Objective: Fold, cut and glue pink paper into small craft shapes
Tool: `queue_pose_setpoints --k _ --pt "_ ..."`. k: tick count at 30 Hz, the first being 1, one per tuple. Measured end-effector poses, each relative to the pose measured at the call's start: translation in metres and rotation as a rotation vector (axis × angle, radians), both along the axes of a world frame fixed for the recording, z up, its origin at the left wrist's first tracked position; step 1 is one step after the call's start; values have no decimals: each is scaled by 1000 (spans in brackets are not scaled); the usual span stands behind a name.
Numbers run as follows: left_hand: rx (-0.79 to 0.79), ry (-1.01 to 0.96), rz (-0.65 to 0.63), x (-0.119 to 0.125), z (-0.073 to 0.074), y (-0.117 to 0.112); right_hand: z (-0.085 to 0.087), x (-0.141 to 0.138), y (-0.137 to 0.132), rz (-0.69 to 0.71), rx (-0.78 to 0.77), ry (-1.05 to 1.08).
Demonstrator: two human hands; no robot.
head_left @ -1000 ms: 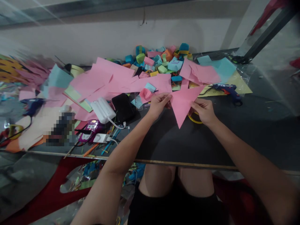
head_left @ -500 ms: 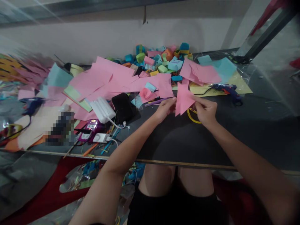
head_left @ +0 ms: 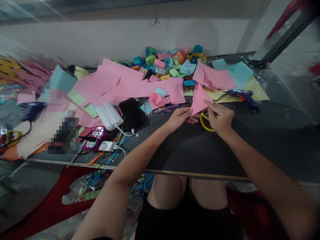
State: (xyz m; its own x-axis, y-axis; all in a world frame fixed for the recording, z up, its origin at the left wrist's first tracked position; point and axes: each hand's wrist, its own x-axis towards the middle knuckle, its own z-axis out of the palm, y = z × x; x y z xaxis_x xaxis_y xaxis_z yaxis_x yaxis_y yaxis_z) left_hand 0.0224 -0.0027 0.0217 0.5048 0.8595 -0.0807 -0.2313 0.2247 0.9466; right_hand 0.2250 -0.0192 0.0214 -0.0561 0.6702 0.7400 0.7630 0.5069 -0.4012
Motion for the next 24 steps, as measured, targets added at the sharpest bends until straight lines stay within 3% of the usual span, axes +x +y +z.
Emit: queue_pose_setpoints --k 14,17,19,22,24 --pt "7 55 -34 2 -2 1 0 -2 -7 -9 -5 -287" --pt "85 112 -38 0 -4 4 4 -5 -9 39 -104 -128" --pt "139 132 -36 -2 -6 8 6 -6 -8 100 -207 110" --pt "217 161 -53 -5 -9 11 11 -6 -1 225 -451 521" --pt "264 184 -94 -7 -10 12 14 -3 4 293 -637 661"
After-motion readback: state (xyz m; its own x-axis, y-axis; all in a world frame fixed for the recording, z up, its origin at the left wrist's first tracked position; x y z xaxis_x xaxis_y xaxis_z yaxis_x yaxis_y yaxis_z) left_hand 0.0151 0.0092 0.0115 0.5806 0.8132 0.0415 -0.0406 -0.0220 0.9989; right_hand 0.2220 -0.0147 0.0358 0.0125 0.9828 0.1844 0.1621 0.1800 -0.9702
